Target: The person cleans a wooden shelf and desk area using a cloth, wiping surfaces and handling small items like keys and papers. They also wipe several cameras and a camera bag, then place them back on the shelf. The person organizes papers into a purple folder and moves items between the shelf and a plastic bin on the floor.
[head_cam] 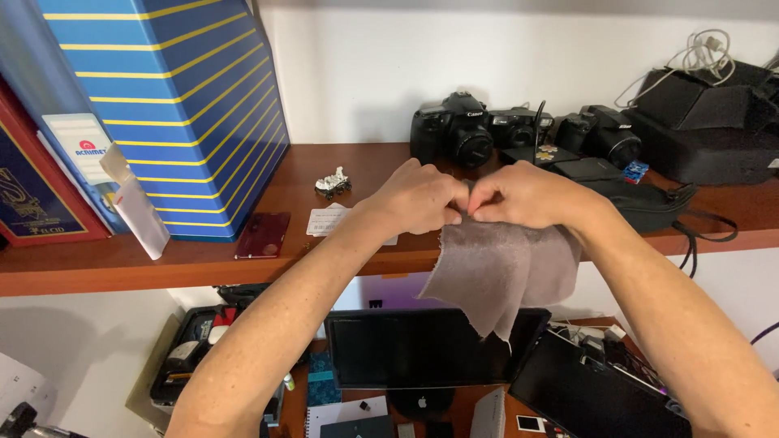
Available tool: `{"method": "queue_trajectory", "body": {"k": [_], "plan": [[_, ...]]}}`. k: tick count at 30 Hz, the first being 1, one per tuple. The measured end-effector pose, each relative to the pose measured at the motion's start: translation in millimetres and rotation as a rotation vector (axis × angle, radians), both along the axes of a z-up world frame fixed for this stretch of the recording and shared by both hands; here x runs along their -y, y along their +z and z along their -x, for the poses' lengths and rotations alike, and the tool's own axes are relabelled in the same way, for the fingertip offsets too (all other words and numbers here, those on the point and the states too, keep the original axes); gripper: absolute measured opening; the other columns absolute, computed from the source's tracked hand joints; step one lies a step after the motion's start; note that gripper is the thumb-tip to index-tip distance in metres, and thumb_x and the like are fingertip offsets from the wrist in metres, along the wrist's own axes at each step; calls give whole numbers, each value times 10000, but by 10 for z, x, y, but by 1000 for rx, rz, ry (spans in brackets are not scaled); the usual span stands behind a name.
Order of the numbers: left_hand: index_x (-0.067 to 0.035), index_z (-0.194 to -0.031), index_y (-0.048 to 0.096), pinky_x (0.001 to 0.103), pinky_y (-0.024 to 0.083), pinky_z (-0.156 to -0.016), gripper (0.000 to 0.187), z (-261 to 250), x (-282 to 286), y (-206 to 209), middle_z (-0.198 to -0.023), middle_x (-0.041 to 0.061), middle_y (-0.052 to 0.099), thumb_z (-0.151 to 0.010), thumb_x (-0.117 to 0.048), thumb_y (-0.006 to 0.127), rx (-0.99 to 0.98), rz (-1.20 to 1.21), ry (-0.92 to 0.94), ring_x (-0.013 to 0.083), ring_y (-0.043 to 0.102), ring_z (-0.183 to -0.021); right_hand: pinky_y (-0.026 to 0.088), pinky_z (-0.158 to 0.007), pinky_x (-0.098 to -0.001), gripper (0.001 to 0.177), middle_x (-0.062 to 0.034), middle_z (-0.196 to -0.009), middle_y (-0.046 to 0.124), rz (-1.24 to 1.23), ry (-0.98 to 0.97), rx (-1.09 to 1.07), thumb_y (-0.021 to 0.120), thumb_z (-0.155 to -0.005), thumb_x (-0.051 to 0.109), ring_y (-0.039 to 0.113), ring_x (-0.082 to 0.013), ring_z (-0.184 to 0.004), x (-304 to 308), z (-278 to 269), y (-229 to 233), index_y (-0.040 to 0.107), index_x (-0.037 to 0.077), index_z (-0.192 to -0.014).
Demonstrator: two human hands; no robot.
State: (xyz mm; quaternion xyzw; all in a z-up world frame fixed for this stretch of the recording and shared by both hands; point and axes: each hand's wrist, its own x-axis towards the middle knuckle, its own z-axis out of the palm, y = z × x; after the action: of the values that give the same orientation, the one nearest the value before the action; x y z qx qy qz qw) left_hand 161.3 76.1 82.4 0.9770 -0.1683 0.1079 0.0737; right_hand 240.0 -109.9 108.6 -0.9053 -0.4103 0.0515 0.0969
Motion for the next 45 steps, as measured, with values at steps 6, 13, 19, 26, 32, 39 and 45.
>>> {"method": "queue_trajectory", "body": {"k": [6, 13, 19, 26, 32, 39, 45], "plan": [[-231, -1186, 612, 361, 436, -832, 273, -136, -68, -119, -1047, -65, 797, -937, -284, 711, 12, -6, -22, 202, 739, -1027, 602, -850, -420, 322, -82, -994, 816, 39, -87, 23, 748, -819, 386, 753, -314, -974, -171, -243, -115, 817, 233, -1094], [-240, -1200, 595, 373, 404, -835, 298, -116, -68, -131, -1090, -76, 789, -941, -322, 715, 25, -44, -11, 205, 725, -1083, 589, -876, -465, 213, -72, -969, 811, -145, 25, 118, 763, -826, 285, 747, -323, -987, 14, 41, 5, 803, 166, -999], [-223, -1191, 620, 381, 410, -826, 297, -108, -83, -144, -1078, -48, 795, -932, -323, 726, 42, -43, -2, 221, 738, -1050, 609, -832, -392, 80, -31, -854, 823, -57, 83, 119, 781, -848, 225, 765, -256, -871, 80, 25, -24, 837, 185, -889], [-227, -1183, 656, 442, 508, -920, 212, 29, -355, 35, -1071, 27, 794, -1004, -248, 546, 171, 311, 63, 325, 718, -1091, 596, -764, -413, 81, -57, -839, 777, -283, 337, 245, 763, -881, 237, 750, -280, -862, -243, -52, -154, 802, 189, -934], [-167, -1244, 681, 469, 531, -1013, 318, 258, -467, 86, -1193, 93, 767, -997, -87, 498, 229, 665, -62, 341, 686, -1188, 612, -783, -435, 129, -102, -920, 798, -264, 420, 205, 723, -897, 164, 755, -321, -887, -436, 57, -186, 787, 150, -1008], [-207, -1626, 302, 512, 294, -1255, 578, 205, -204, 76, -1676, 166, 340, -1075, -108, 446, 114, 858, -125, 377, 312, -1539, 658, -665, -336, 265, -166, -1022, 754, -921, 199, -387, 766, -905, 45, 762, -251, -859, -183, 17, -102, 712, 20, -1163], [-240, -1672, 184, 565, 210, -1269, 602, -89, -85, -116, -1719, 155, 241, -1102, -121, 336, -2, 810, -200, 417, 218, -1565, 678, -722, -401, 279, -179, -922, 703, -984, 61, -509, 838, -809, -1, 764, -286, -807, -91, -134, -230, 701, -36, -1050]]}}
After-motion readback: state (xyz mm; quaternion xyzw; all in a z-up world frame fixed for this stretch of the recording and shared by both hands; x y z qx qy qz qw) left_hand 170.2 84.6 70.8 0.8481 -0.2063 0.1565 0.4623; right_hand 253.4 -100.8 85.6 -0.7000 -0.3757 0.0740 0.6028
